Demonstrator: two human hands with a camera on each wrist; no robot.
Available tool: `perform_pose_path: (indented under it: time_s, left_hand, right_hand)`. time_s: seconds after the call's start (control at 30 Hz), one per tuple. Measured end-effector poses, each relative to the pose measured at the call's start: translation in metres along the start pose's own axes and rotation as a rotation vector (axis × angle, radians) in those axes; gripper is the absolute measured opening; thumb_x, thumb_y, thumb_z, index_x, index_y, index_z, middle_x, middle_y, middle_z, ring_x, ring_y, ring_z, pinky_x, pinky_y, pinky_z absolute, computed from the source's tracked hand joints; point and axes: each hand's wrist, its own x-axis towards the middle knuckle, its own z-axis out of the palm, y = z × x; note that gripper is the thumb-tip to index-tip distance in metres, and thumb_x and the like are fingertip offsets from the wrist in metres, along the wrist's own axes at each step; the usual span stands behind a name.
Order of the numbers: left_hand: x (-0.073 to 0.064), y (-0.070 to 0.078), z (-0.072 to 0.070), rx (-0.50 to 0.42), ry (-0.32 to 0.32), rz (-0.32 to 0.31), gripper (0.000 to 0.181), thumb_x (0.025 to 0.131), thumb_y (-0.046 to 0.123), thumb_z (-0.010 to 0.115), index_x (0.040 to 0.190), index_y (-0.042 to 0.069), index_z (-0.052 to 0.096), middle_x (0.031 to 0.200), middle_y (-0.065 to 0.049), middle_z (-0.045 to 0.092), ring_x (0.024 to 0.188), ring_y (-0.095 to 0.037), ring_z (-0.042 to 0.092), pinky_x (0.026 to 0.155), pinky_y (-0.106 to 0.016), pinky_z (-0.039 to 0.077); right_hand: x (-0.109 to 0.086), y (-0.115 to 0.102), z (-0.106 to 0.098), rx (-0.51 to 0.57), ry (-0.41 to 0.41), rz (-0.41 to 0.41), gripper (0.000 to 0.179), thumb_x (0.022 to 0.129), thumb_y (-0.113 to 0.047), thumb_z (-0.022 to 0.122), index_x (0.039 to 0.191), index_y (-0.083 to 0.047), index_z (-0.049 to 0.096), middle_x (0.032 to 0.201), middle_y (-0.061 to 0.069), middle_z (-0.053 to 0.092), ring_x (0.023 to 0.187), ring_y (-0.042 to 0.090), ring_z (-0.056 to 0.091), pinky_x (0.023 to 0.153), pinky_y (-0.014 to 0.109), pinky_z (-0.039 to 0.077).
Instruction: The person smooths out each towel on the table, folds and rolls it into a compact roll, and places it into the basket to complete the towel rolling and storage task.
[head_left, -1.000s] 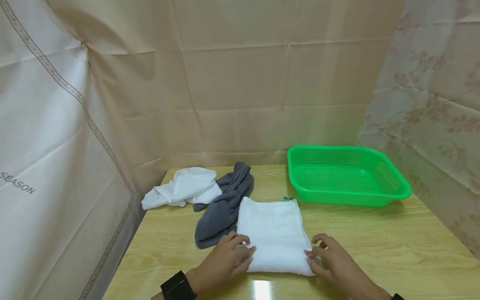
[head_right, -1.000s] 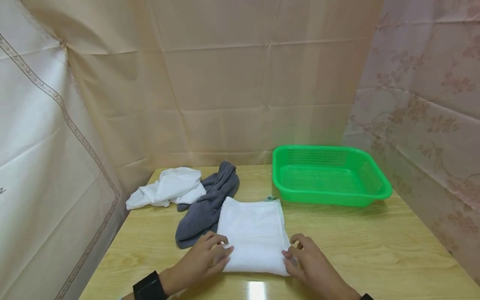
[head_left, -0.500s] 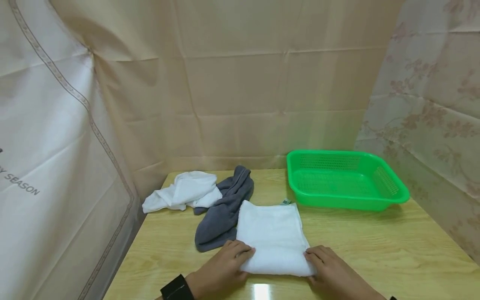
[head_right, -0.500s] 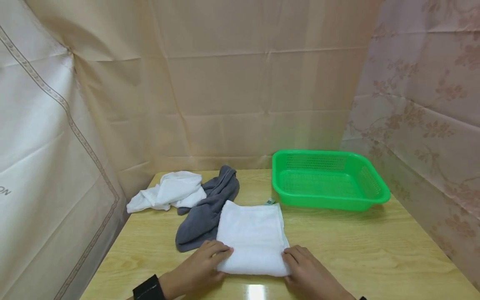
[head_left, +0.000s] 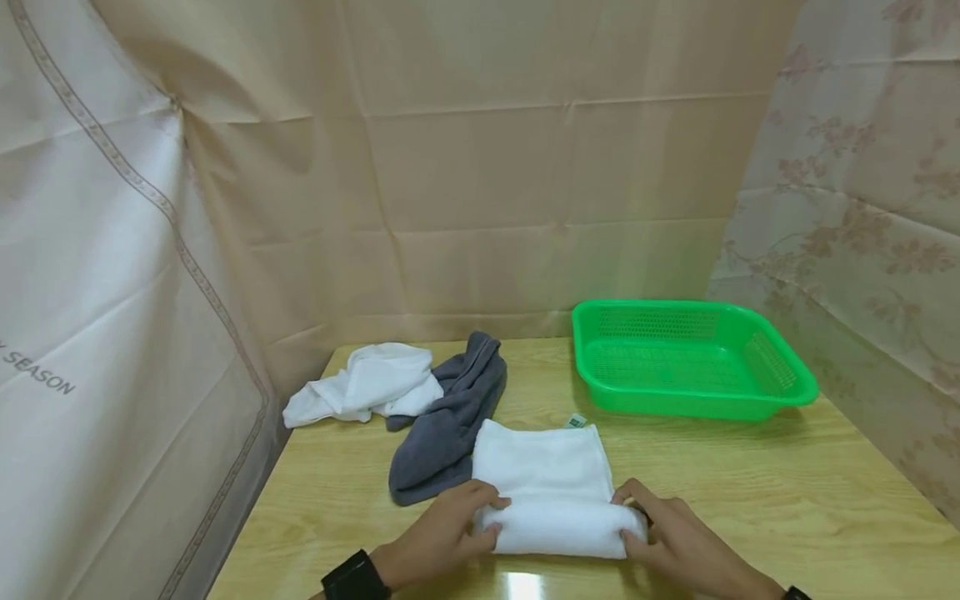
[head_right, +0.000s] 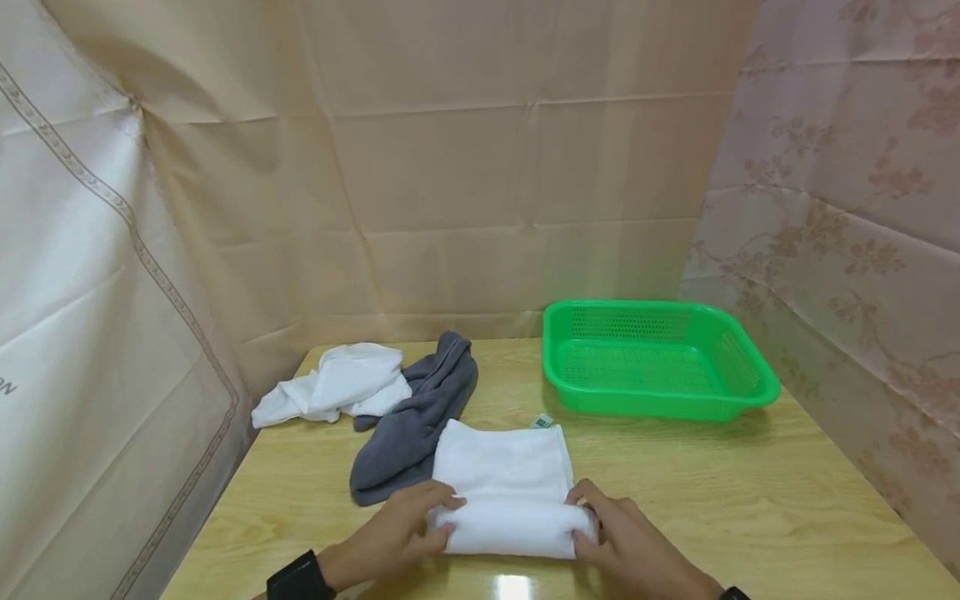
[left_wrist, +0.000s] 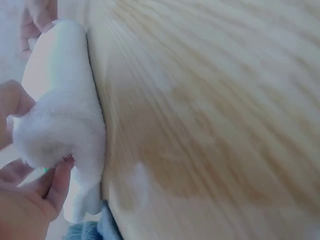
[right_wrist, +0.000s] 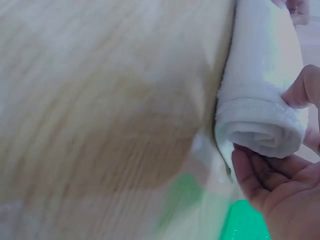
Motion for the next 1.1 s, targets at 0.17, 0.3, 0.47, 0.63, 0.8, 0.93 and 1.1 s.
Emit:
perform_pose_path:
  time_s: [0.17,0.3,0.47,0.63,0.8,0.93,1.1]
  left_hand:
    - [0.002,0.0,0.004,0.169,0.079,0.112,0.025,0.102,0.019,0.066,0.127,0.014,0.066,0.125,0.001,0.061,0.112,-0.013,0.057,0.092,-0.033,0.05]
    - [0.002,0.0,0.005,0.321,0.082,0.191,0.034,0.102,0.014,0.065,0.135,0.019,0.061,0.125,0.003,0.062,0.113,-0.012,0.058,0.088,-0.034,0.048]
    - [-0.004,0.001,0.002,0.376,0.044,0.224,0.04,0.1,0.029,0.071,0.138,0.02,0.063,0.137,-0.002,0.059,0.122,-0.017,0.056,0.091,-0.038,0.046]
    - [-0.009,0.001,0.0,0.401,0.002,0.232,0.062,0.092,0.038,0.079,0.146,0.016,0.057,0.145,-0.006,0.052,0.129,-0.02,0.051,0.094,-0.038,0.045]
    - [-0.006,-0.001,0.0,0.417,0.015,0.248,0.068,0.086,0.03,0.087,0.144,0.014,0.058,0.141,-0.007,0.054,0.126,-0.018,0.053,0.094,-0.037,0.044]
    - [-0.002,-0.003,-0.001,0.468,0.037,0.278,0.065,0.083,0.027,0.089,0.14,0.012,0.061,0.133,-0.006,0.059,0.121,-0.016,0.056,0.093,-0.036,0.045]
    - [0.001,-0.003,-0.003,0.472,0.03,0.257,0.06,0.086,0.022,0.084,0.14,0.008,0.062,0.129,-0.006,0.062,0.117,-0.016,0.059,0.092,-0.035,0.046]
  right_hand:
    - [0.002,0.003,-0.003,0.006,0.012,0.027,0.025,0.095,-0.011,0.072,0.111,-0.025,0.058,0.069,-0.021,0.045,0.06,-0.006,0.041,0.052,0.02,0.04]
    - [0.004,0.003,-0.003,0.004,0.025,0.047,0.029,0.093,-0.01,0.074,0.113,-0.024,0.058,0.065,-0.021,0.042,0.057,-0.007,0.037,0.05,0.02,0.038]
    - [0.003,-0.001,0.001,-0.128,0.046,-0.005,0.028,0.093,-0.012,0.076,0.116,-0.022,0.063,0.084,-0.011,0.062,0.07,-0.002,0.053,0.058,0.022,0.049]
    - [-0.002,-0.006,0.006,-0.51,0.135,-0.208,0.032,0.084,-0.032,0.087,0.111,-0.021,0.074,0.126,0.006,0.061,0.105,0.019,0.059,0.078,0.037,0.055]
    - [0.0,-0.006,0.008,-0.677,0.102,-0.349,0.056,0.082,-0.046,0.085,0.116,-0.005,0.068,0.121,0.005,0.059,0.107,0.021,0.056,0.086,0.042,0.05]
    - [0.0,-0.003,0.012,-0.706,0.132,-0.385,0.045,0.103,-0.041,0.058,0.116,0.002,0.066,0.115,0.006,0.062,0.104,0.021,0.058,0.087,0.038,0.05]
    - [0.0,-0.004,0.013,-0.638,0.184,-0.298,0.039,0.089,-0.025,0.073,0.119,-0.002,0.065,0.109,0.001,0.065,0.098,0.016,0.061,0.081,0.033,0.054]
